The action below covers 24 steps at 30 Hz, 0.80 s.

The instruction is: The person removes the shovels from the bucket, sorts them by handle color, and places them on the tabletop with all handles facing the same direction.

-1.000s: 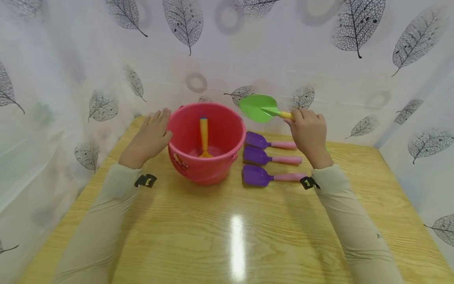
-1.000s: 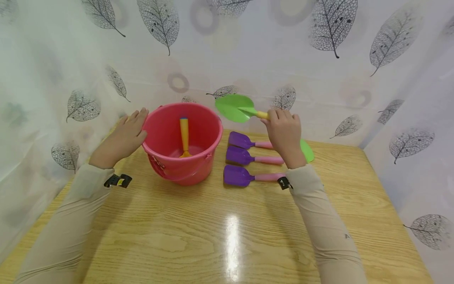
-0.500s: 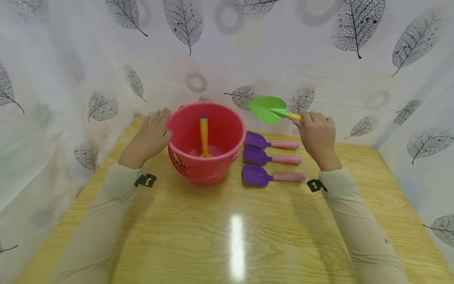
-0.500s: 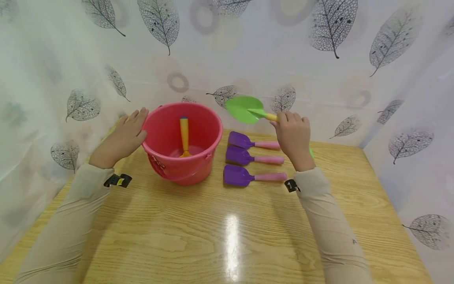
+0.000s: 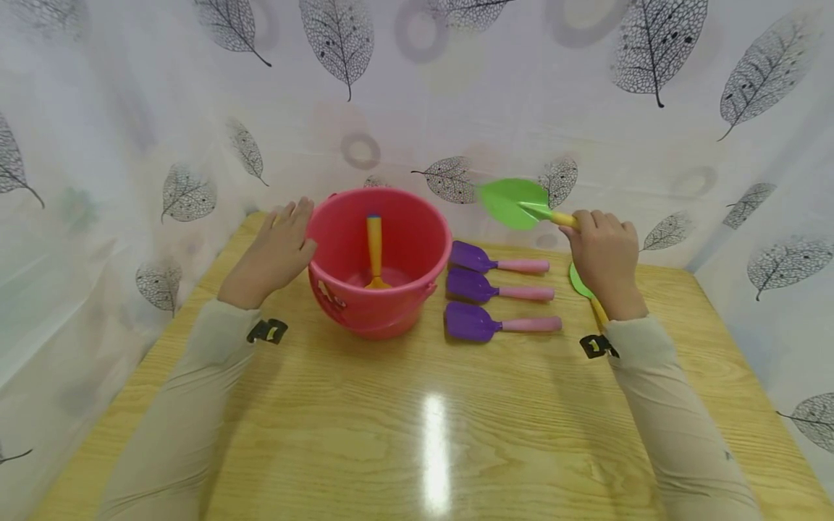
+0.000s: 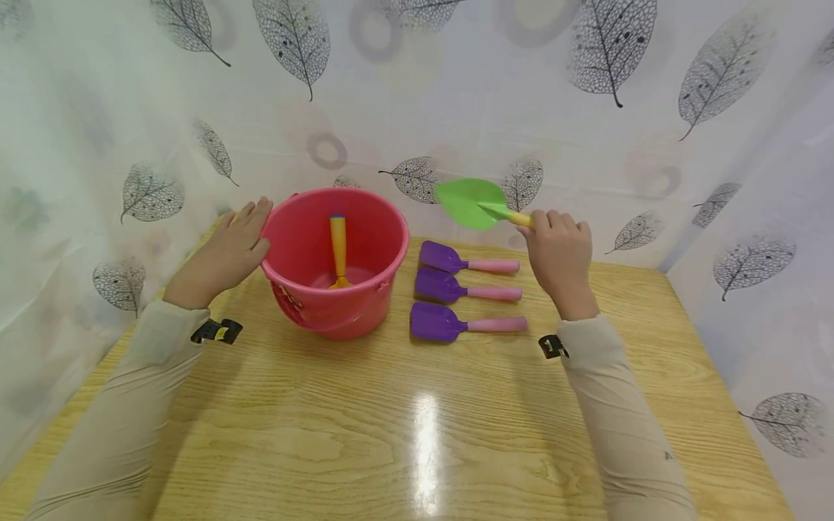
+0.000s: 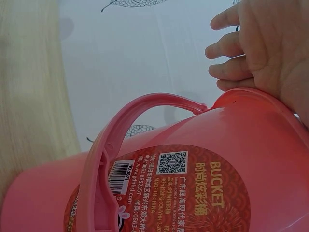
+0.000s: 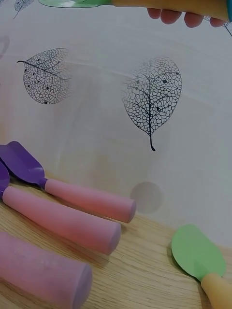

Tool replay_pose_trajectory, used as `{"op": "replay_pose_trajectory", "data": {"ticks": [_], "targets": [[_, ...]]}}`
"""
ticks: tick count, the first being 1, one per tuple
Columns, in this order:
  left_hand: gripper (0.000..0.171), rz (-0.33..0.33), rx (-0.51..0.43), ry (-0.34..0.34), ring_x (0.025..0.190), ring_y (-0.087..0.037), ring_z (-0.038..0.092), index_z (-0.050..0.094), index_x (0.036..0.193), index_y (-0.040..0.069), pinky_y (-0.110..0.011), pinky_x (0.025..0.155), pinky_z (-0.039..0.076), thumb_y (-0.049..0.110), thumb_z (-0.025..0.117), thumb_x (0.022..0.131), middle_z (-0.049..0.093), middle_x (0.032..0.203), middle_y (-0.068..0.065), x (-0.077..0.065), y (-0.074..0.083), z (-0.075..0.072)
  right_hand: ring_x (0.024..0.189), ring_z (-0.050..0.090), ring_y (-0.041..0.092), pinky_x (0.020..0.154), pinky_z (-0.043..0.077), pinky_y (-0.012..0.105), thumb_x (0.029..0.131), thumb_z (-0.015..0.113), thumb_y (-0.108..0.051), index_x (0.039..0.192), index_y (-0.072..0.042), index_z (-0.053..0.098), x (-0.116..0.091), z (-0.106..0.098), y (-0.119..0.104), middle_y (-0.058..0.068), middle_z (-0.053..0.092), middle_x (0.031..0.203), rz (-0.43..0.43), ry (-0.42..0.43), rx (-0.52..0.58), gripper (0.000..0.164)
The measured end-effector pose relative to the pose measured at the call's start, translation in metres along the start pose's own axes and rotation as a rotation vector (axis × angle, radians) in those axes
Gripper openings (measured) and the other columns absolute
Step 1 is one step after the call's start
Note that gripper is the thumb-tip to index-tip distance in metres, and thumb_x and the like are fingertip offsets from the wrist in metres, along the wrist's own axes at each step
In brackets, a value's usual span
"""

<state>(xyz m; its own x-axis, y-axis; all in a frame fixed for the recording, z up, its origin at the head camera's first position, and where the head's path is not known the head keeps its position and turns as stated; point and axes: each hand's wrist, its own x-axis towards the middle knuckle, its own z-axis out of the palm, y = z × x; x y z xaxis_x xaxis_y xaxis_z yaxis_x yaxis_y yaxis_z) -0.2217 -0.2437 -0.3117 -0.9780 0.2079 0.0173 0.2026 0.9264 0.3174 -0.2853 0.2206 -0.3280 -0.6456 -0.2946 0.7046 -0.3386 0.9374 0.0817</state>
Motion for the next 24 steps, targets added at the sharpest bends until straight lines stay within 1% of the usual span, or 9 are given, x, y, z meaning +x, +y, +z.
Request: {"op": "replay_pose_trajectory", "data": {"ticks": [4, 15, 20, 24], "targets": [[0.062, -0.002, -0.001, -0.006, 0.145, -0.040, 0.003, 0.003, 0.149, -0.003, -0.052, 0.119, -0.003, 0.024, 0.022, 0.097, 0.003, 0.158, -0.020, 0.000, 0.000, 0.000, 0.074, 0.059, 0.042, 0.060, 0.043, 0.052, 0.091, 0.059, -0.026, 0.099, 0.004, 0.060, -0.004, -0.003, 0.008, 0.024, 0.065, 0.086, 0.018, -0.006, -0.013, 0.031], [0.062, -0.003, -0.010, -0.004, 0.145, -0.041, 0.003, 0.004, 0.149, -0.004, -0.052, 0.119, -0.003, 0.023, 0.023, 0.097, 0.004, 0.157, -0.022, -0.001, 0.002, -0.002, 0.070, 0.058, 0.043, 0.056, 0.042, 0.052, 0.091, 0.058, -0.026, 0.098, 0.004, 0.059, -0.016, -0.009, 0.031, 0.025, 0.064, 0.083, 0.026, 0.014, -0.056, 0.031], [0.062, -0.007, -0.015, -0.018, 0.145, -0.040, 0.001, 0.001, 0.149, -0.003, -0.052, 0.118, -0.005, 0.024, 0.022, 0.097, 0.001, 0.158, -0.021, -0.001, 0.003, -0.003, 0.066, 0.057, 0.044, 0.055, 0.042, 0.051, 0.092, 0.058, -0.026, 0.098, 0.005, 0.059, -0.020, -0.013, 0.039, 0.026, 0.062, 0.080, 0.021, 0.007, -0.072, 0.032], [0.062, -0.002, -0.018, -0.012, 0.145, -0.040, 0.001, 0.002, 0.150, -0.003, -0.052, 0.119, -0.004, 0.024, 0.022, 0.097, 0.002, 0.158, -0.021, -0.002, 0.002, -0.002, 0.065, 0.056, 0.044, 0.055, 0.041, 0.051, 0.092, 0.058, -0.025, 0.099, 0.006, 0.058, -0.024, -0.015, 0.043, 0.027, 0.061, 0.079, 0.032, -0.005, -0.079, 0.031]]}}
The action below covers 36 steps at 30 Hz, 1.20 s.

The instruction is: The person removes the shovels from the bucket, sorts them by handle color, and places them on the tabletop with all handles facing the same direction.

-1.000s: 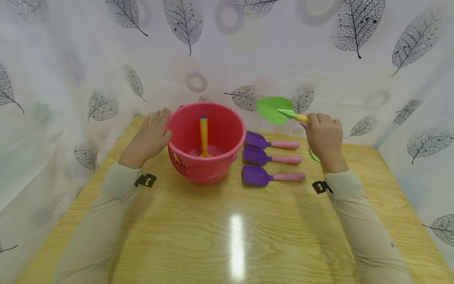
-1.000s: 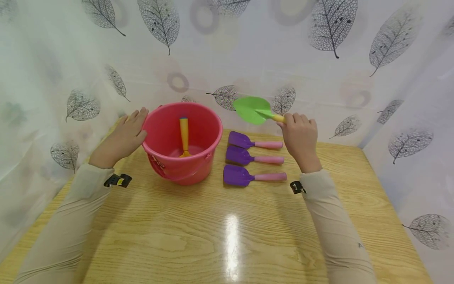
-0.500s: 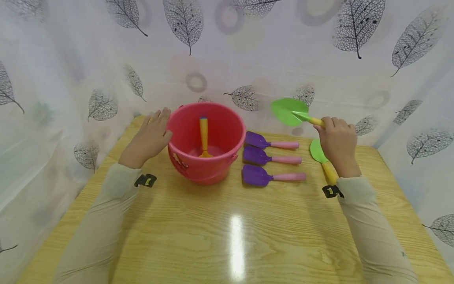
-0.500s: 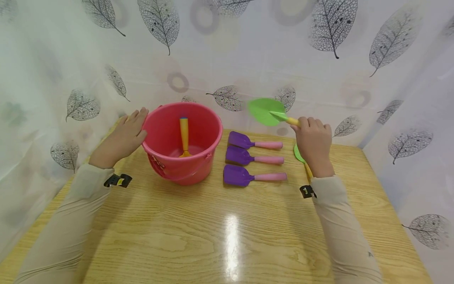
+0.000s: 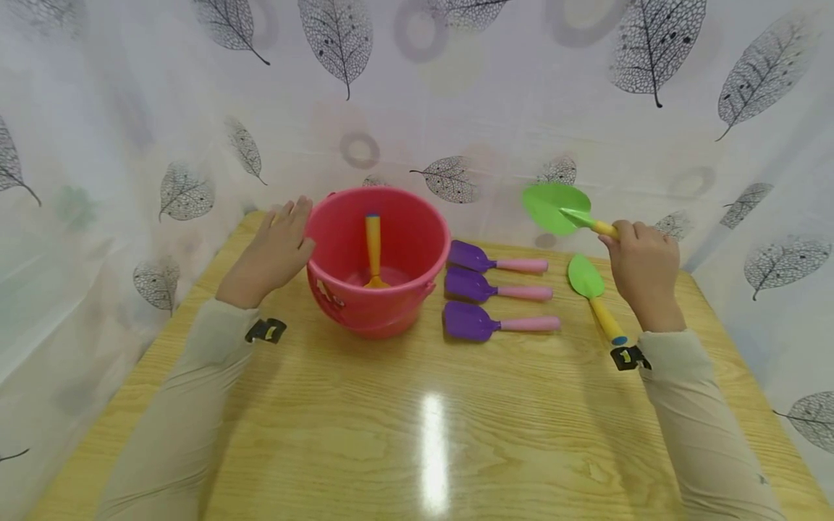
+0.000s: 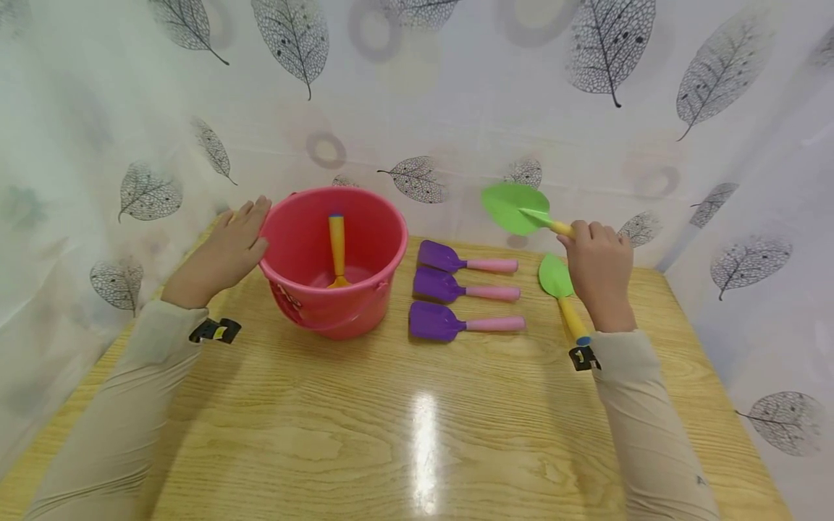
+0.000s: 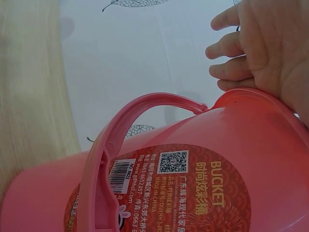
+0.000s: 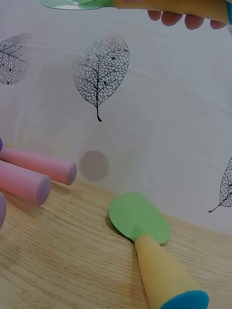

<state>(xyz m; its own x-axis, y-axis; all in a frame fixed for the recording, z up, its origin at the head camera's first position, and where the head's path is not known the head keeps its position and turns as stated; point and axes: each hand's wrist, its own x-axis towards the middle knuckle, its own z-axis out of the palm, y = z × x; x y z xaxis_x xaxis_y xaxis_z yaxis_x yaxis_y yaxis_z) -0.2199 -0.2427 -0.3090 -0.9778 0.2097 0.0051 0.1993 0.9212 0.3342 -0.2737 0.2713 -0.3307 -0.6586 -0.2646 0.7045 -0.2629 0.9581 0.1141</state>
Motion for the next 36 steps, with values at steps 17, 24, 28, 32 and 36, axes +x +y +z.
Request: {"op": "replay_pose_trajectory", "data": {"ticks": [17, 24, 28, 32, 36], "targets": [[0.062, -0.003, -0.001, -0.012, 0.145, -0.040, 0.000, -0.002, 0.149, -0.002, -0.053, 0.118, -0.005, 0.025, 0.020, 0.098, 0.000, 0.158, -0.021, 0.000, -0.001, 0.001, 0.070, 0.056, 0.045, 0.051, 0.038, 0.050, 0.092, 0.057, -0.022, 0.102, 0.003, 0.057, -0.019, -0.008, 0.022, 0.027, 0.062, 0.086, 0.039, -0.050, -0.049, 0.027], [0.062, -0.007, -0.007, -0.011, 0.145, -0.040, 0.000, -0.002, 0.150, -0.002, -0.052, 0.118, -0.005, 0.025, 0.020, 0.098, -0.001, 0.158, -0.021, 0.000, -0.001, 0.001, 0.069, 0.057, 0.046, 0.052, 0.039, 0.052, 0.092, 0.058, -0.022, 0.101, 0.006, 0.058, -0.023, -0.011, 0.029, 0.029, 0.063, 0.089, 0.064, -0.044, -0.054, 0.029], [0.062, -0.006, -0.009, -0.008, 0.145, -0.041, 0.000, -0.002, 0.150, -0.001, -0.053, 0.118, -0.005, 0.024, 0.021, 0.098, 0.000, 0.158, -0.021, 0.000, -0.001, 0.001, 0.065, 0.056, 0.046, 0.050, 0.037, 0.051, 0.091, 0.058, -0.022, 0.100, 0.007, 0.057, -0.026, -0.012, 0.034, 0.029, 0.062, 0.087, 0.084, -0.045, -0.061, 0.030], [0.062, -0.003, -0.007, -0.002, 0.145, -0.041, 0.001, -0.002, 0.150, -0.002, -0.053, 0.118, -0.004, 0.024, 0.022, 0.098, 0.001, 0.158, -0.022, 0.000, -0.001, 0.001, 0.064, 0.054, 0.046, 0.048, 0.035, 0.050, 0.091, 0.058, -0.021, 0.103, 0.006, 0.057, -0.030, -0.015, 0.038, 0.030, 0.061, 0.086, 0.100, -0.049, -0.063, 0.030], [0.062, 0.001, -0.006, 0.002, 0.145, -0.041, 0.002, -0.001, 0.150, -0.002, -0.053, 0.118, -0.004, 0.024, 0.022, 0.098, 0.001, 0.158, -0.022, 0.000, -0.001, 0.001, 0.062, 0.053, 0.046, 0.047, 0.034, 0.050, 0.091, 0.059, -0.020, 0.106, 0.006, 0.057, -0.034, -0.017, 0.044, 0.031, 0.059, 0.085, 0.110, -0.060, -0.066, 0.030]]}}
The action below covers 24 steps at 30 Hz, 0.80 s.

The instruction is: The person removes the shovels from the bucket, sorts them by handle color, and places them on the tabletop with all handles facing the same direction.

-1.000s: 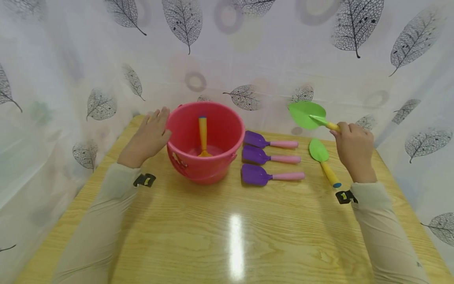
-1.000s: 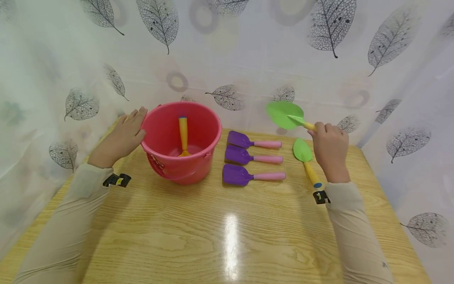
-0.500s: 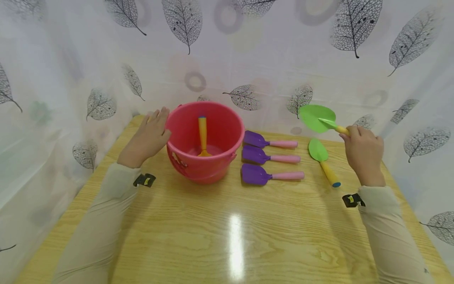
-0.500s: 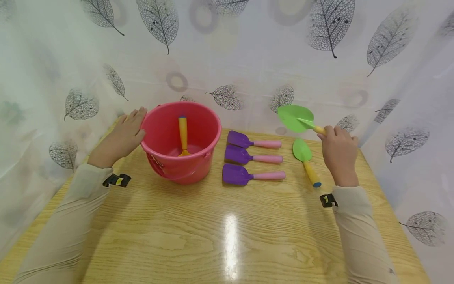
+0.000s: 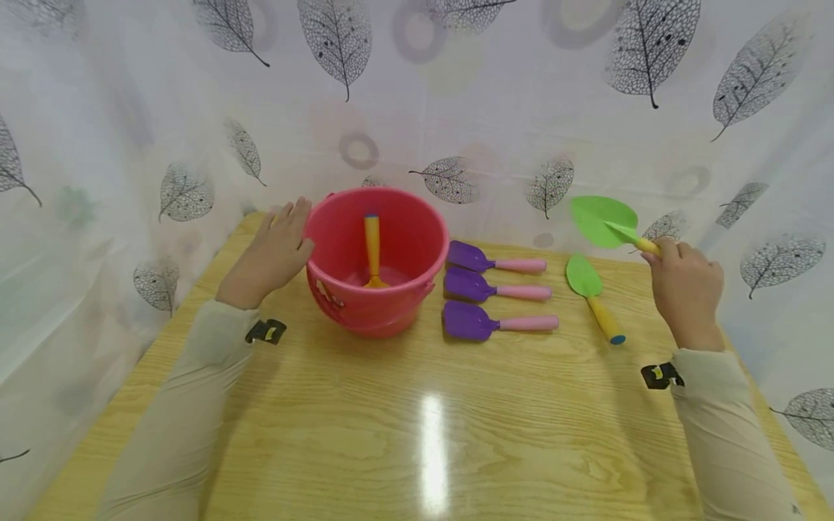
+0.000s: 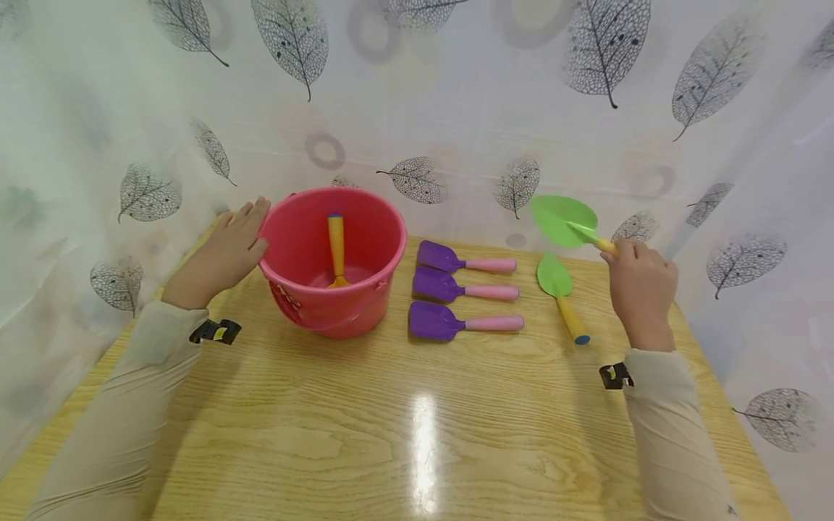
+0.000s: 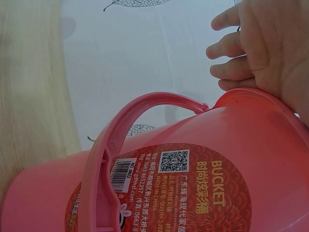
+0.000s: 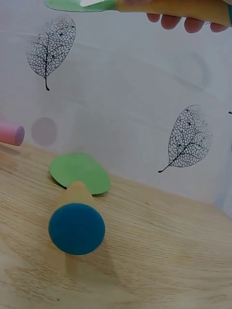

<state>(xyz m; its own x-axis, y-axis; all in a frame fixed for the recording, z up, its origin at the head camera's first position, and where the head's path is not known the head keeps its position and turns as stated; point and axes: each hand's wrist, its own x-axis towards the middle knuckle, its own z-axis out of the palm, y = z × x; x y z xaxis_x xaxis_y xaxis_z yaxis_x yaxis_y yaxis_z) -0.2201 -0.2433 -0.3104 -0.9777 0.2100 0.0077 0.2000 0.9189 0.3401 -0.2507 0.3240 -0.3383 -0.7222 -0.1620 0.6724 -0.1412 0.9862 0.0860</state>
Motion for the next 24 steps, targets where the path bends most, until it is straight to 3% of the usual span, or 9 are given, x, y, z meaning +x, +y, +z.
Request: {"op": "replay_pose_trajectory", "data": {"ticks": [12, 24], "targets": [[0.062, 0.004, -0.013, 0.014, 0.145, -0.041, 0.003, 0.003, 0.149, -0.004, -0.053, 0.118, -0.004, 0.023, 0.024, 0.097, 0.004, 0.157, -0.022, 0.000, -0.001, 0.000, 0.064, 0.051, 0.047, 0.048, 0.031, 0.051, 0.092, 0.058, -0.018, 0.105, 0.008, 0.056, -0.016, 0.004, 0.019, 0.033, 0.057, 0.086, 0.048, -0.033, 0.013, 0.029], [0.062, -0.001, -0.021, 0.010, 0.145, -0.041, 0.002, 0.002, 0.149, -0.004, -0.053, 0.118, -0.004, 0.023, 0.024, 0.097, 0.003, 0.157, -0.022, -0.001, 0.002, -0.001, 0.063, 0.049, 0.050, 0.050, 0.034, 0.058, 0.094, 0.054, -0.016, 0.108, 0.010, 0.052, -0.022, 0.003, 0.028, 0.036, 0.052, 0.084, 0.083, -0.158, 0.015, 0.029]]}}
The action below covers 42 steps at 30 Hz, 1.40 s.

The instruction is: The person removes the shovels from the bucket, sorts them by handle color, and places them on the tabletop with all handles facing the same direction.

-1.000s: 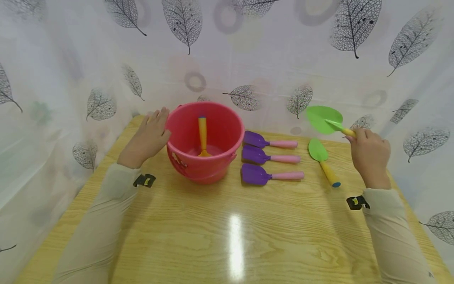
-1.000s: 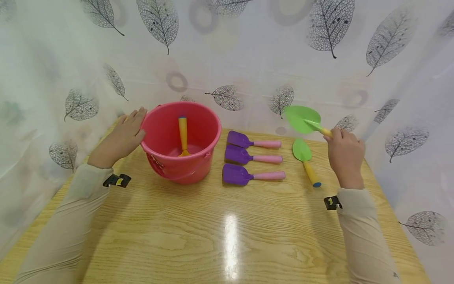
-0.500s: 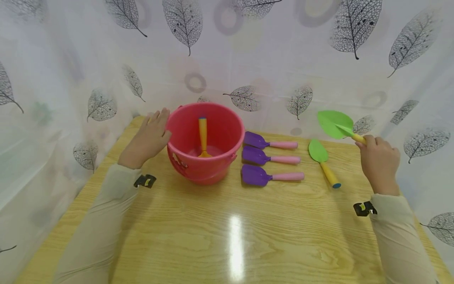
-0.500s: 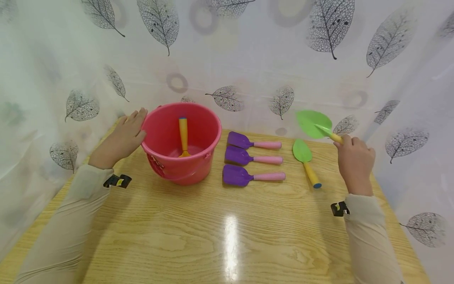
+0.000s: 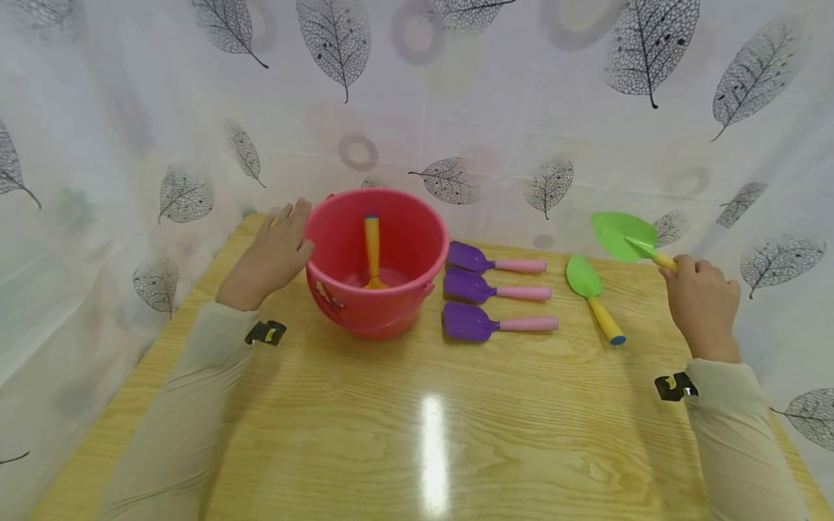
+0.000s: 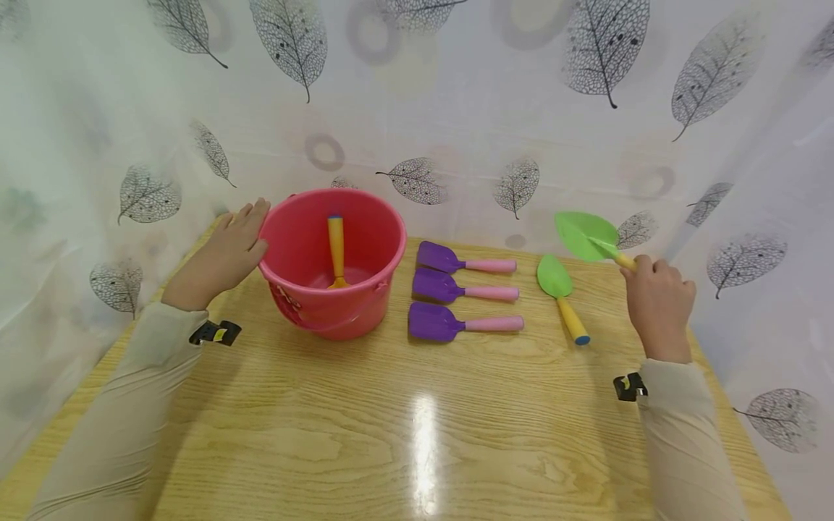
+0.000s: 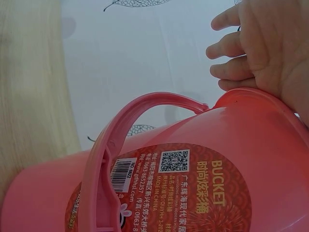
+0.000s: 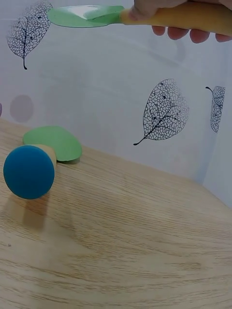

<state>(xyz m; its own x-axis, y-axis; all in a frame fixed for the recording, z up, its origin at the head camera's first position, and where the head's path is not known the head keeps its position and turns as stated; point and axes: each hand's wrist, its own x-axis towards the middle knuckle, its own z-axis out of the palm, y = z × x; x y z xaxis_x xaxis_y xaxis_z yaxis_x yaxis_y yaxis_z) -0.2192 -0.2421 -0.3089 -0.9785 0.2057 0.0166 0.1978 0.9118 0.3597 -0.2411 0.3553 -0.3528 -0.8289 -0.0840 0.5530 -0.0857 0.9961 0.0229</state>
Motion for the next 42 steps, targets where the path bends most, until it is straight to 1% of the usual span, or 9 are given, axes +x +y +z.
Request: {"op": "replay_pose_trajectory", "data": {"ticks": [3, 7, 11, 14, 17, 22, 32, 38, 42], "targets": [[0.062, -0.005, -0.005, -0.003, 0.145, -0.041, 0.001, 0.002, 0.149, -0.003, -0.053, 0.118, -0.004, 0.023, 0.023, 0.097, 0.002, 0.158, -0.021, -0.001, 0.001, -0.001, 0.060, 0.047, 0.049, 0.048, 0.034, 0.058, 0.095, 0.053, -0.015, 0.105, 0.011, 0.050, -0.001, 0.000, 0.003, 0.036, 0.050, 0.080, 0.014, -0.063, 0.000, 0.029], [0.062, -0.008, 0.001, -0.008, 0.145, -0.041, 0.002, 0.002, 0.149, -0.004, -0.054, 0.118, -0.004, 0.022, 0.023, 0.097, 0.002, 0.157, -0.022, -0.001, 0.002, 0.000, 0.058, 0.044, 0.047, 0.047, 0.033, 0.057, 0.097, 0.049, -0.017, 0.103, 0.011, 0.047, -0.003, 0.000, 0.008, 0.033, 0.046, 0.073, 0.061, -0.181, 0.000, 0.029], [0.062, -0.008, -0.004, -0.012, 0.145, -0.041, 0.001, 0.001, 0.149, -0.004, -0.054, 0.118, -0.005, 0.022, 0.023, 0.097, 0.001, 0.157, -0.022, -0.001, 0.001, 0.000, 0.058, 0.045, 0.046, 0.047, 0.033, 0.057, 0.095, 0.052, -0.016, 0.104, 0.011, 0.045, -0.005, 0.002, 0.012, 0.032, 0.045, 0.074, 0.096, -0.249, 0.002, 0.029], [0.062, -0.008, -0.007, -0.016, 0.145, -0.041, -0.001, 0.000, 0.149, -0.003, -0.054, 0.118, -0.006, 0.023, 0.022, 0.097, 0.000, 0.157, -0.021, 0.000, 0.001, 0.000, 0.061, 0.046, 0.049, 0.050, 0.035, 0.060, 0.092, 0.056, -0.013, 0.105, 0.011, 0.043, -0.006, 0.003, 0.014, 0.034, 0.044, 0.077, 0.115, -0.287, 0.009, 0.030], [0.062, -0.003, -0.003, -0.011, 0.145, -0.041, -0.001, 0.000, 0.149, -0.003, -0.054, 0.118, -0.005, 0.023, 0.022, 0.098, 0.000, 0.157, -0.021, 0.000, 0.000, 0.000, 0.064, 0.046, 0.050, 0.053, 0.036, 0.064, 0.092, 0.056, -0.011, 0.104, 0.011, 0.041, -0.008, 0.005, 0.016, 0.035, 0.044, 0.079, 0.126, -0.316, 0.012, 0.029], [0.062, 0.000, -0.001, -0.006, 0.145, -0.041, 0.000, 0.001, 0.149, -0.003, -0.053, 0.118, -0.005, 0.023, 0.023, 0.097, 0.001, 0.158, -0.021, 0.001, -0.001, 0.001, 0.063, 0.046, 0.050, 0.051, 0.035, 0.063, 0.092, 0.054, -0.008, 0.104, 0.011, 0.043, -0.011, 0.007, 0.017, 0.035, 0.044, 0.079, 0.117, -0.309, 0.022, 0.025], [0.062, -0.004, -0.004, -0.016, 0.145, -0.041, -0.001, -0.001, 0.149, -0.002, -0.054, 0.118, -0.005, 0.024, 0.021, 0.098, -0.001, 0.158, -0.021, 0.002, 0.000, 0.000, 0.059, 0.048, 0.046, 0.046, 0.034, 0.055, 0.089, 0.060, -0.008, 0.105, 0.010, 0.047, -0.016, 0.014, 0.022, 0.033, 0.050, 0.079, 0.102, -0.244, 0.021, 0.028], [0.062, -0.005, -0.006, -0.016, 0.145, -0.040, -0.001, -0.001, 0.149, -0.002, -0.053, 0.118, -0.005, 0.023, 0.021, 0.098, -0.001, 0.158, -0.020, 0.002, -0.001, 0.001, 0.058, 0.046, 0.046, 0.047, 0.033, 0.056, 0.087, 0.061, -0.007, 0.100, 0.010, 0.049, -0.019, 0.019, 0.024, 0.033, 0.049, 0.079, 0.100, -0.183, 0.021, 0.025], [0.062, -0.002, -0.002, -0.005, 0.145, -0.040, 0.000, 0.001, 0.149, -0.003, -0.053, 0.118, -0.004, 0.023, 0.022, 0.097, 0.002, 0.158, -0.022, 0.002, -0.002, 0.002, 0.057, 0.045, 0.045, 0.047, 0.033, 0.056, 0.087, 0.062, -0.008, 0.099, 0.010, 0.050, -0.021, 0.022, 0.027, 0.033, 0.048, 0.080, 0.110, -0.183, 0.017, 0.025]]}}
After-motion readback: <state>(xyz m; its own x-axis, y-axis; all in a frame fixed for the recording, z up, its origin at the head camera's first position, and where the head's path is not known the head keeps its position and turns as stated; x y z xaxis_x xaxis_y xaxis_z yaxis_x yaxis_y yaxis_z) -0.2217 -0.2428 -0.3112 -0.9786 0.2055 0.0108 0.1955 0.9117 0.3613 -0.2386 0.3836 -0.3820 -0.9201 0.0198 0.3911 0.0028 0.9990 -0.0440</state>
